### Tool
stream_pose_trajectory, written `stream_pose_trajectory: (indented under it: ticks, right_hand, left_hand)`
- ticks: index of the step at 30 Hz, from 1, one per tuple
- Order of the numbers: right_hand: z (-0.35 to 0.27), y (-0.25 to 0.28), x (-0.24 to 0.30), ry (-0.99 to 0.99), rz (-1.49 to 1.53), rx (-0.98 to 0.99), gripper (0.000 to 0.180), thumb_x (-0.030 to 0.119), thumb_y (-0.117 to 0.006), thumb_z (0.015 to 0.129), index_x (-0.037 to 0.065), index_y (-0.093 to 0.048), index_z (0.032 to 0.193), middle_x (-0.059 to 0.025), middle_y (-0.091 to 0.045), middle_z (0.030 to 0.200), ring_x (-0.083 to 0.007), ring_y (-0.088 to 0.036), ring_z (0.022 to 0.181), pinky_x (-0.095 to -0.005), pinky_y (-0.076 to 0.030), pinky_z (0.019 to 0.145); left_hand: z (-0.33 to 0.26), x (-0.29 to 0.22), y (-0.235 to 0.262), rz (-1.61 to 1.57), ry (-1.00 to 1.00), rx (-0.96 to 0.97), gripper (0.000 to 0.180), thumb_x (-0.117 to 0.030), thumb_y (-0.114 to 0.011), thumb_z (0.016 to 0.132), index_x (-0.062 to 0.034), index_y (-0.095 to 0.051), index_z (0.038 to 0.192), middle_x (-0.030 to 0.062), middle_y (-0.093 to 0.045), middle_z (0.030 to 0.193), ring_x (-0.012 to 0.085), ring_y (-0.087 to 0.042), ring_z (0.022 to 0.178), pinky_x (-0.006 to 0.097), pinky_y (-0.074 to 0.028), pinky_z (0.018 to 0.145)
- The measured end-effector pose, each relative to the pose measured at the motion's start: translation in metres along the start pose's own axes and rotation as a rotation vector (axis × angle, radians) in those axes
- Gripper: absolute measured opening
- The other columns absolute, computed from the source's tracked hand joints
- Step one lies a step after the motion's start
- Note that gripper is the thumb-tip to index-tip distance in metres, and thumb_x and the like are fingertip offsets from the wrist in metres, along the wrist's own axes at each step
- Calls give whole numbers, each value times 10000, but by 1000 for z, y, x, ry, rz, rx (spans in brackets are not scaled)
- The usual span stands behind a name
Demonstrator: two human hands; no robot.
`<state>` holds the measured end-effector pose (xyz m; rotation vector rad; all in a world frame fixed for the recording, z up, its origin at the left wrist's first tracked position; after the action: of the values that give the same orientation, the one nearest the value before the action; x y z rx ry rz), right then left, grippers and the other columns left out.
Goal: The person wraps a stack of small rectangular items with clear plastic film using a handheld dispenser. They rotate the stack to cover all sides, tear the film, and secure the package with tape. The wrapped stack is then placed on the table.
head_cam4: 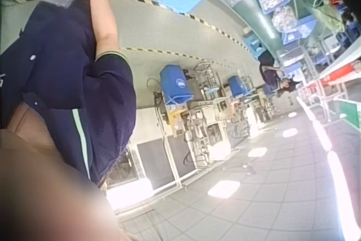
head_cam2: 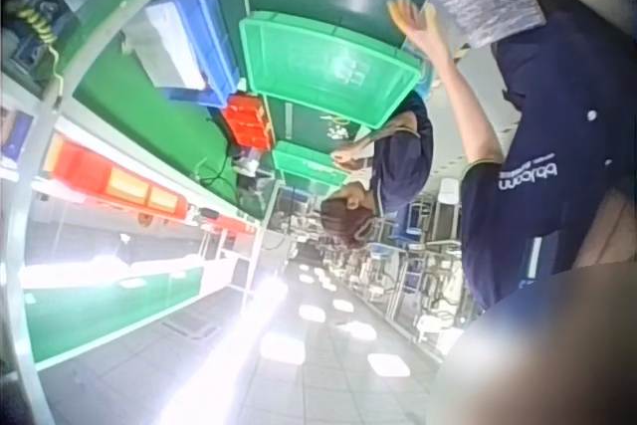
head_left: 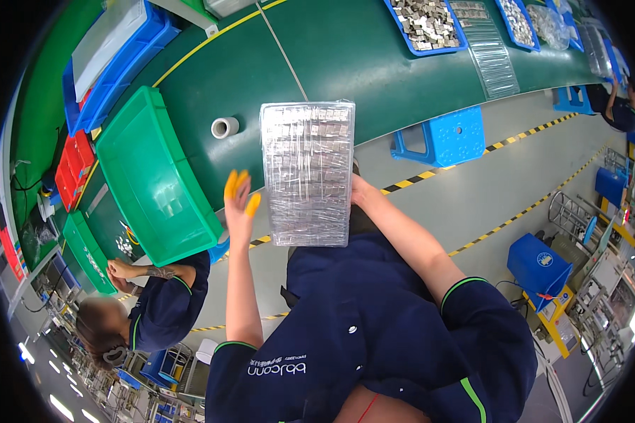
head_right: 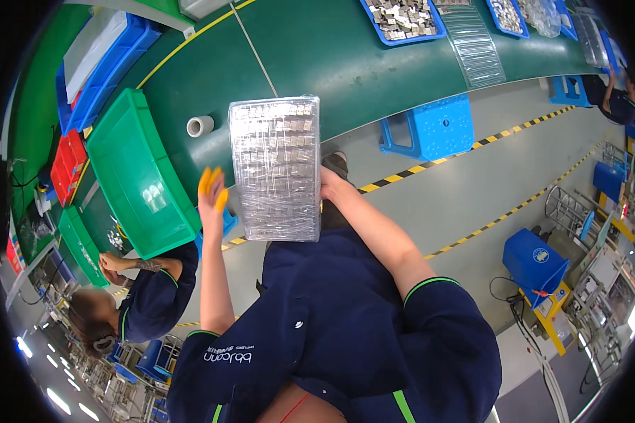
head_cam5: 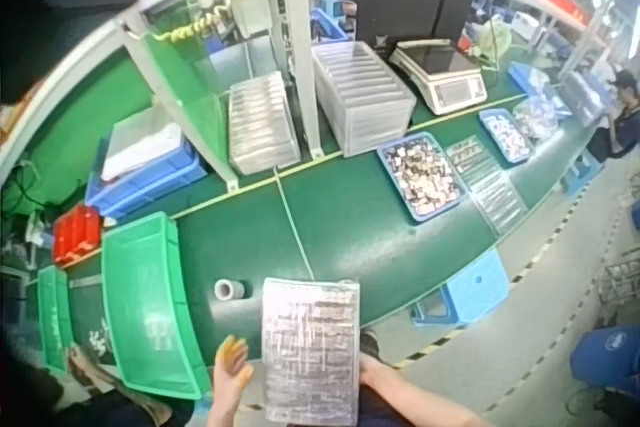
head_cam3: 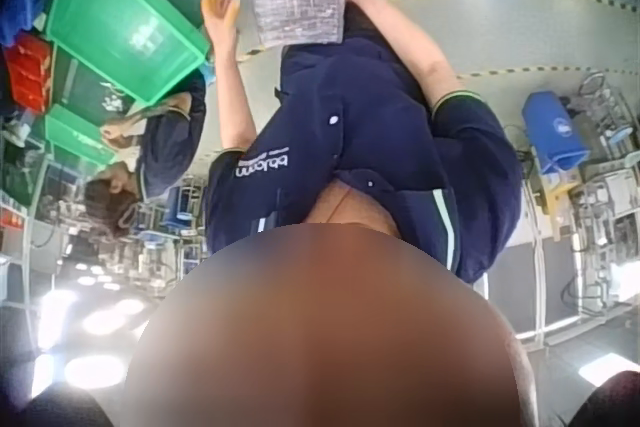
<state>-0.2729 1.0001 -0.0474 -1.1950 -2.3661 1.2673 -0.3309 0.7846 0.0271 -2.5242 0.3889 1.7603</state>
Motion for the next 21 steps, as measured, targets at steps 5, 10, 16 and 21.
stream_pose_trajectory:
  ticks: [5, 10, 16, 21]
  right_hand:
    - [12, 14, -2, 49, 71, -58, 340, 271, -441, 909, -4, -558, 1071, -133, -608, 1030, -199, -618, 875, -367, -520, 773]
    - [-11, 5, -9, 55, 106, -74, 335, 249, -434, 912, -4, -542, 1103, -134, -608, 1032, -211, -620, 882, -381, -519, 783]
    - [-29, 9, -42, 112, 173, -49, 303, 189, -424, 915, -17, -532, 1109, -136, -597, 1045, -210, -616, 879, -361, -526, 772]
    - [-54, 0, -40, 145, 5, -201, 270, 144, -440, 905, -25, -529, 1096, -141, -600, 1013, -206, -618, 859, -352, -529, 756]
  left_hand:
    - [80, 32, -49, -35, 116, 8, 623, -293, -573, 821, -10, -305, 1308, 112, -454, 1202, 198, -467, 1106, 315, -371, 929]
    - [60, 10, -66, -256, 432, 150, 639, -270, -632, 772, -36, -332, 1286, 93, -465, 1192, 168, -492, 1056, 307, -382, 909]
    - [24, -45, -60, -193, 392, 295, 759, -186, -680, 721, -53, -257, 1337, 100, -485, 1191, 177, -489, 1067, 310, -379, 912]
    - [-13, -18, -33, -334, 362, 182, 772, -170, -693, 651, -37, -304, 1304, 101, -505, 1156, 195, -514, 1024, 320, -415, 856]
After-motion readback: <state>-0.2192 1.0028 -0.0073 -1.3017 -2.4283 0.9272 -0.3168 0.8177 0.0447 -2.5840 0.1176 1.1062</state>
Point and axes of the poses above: each hand's wrist, its own z-axis towards the middle knuckle, its own y-axis out of the back of the hand, x = y × z, the point moved 4 cm from there along z, towards the middle knuckle
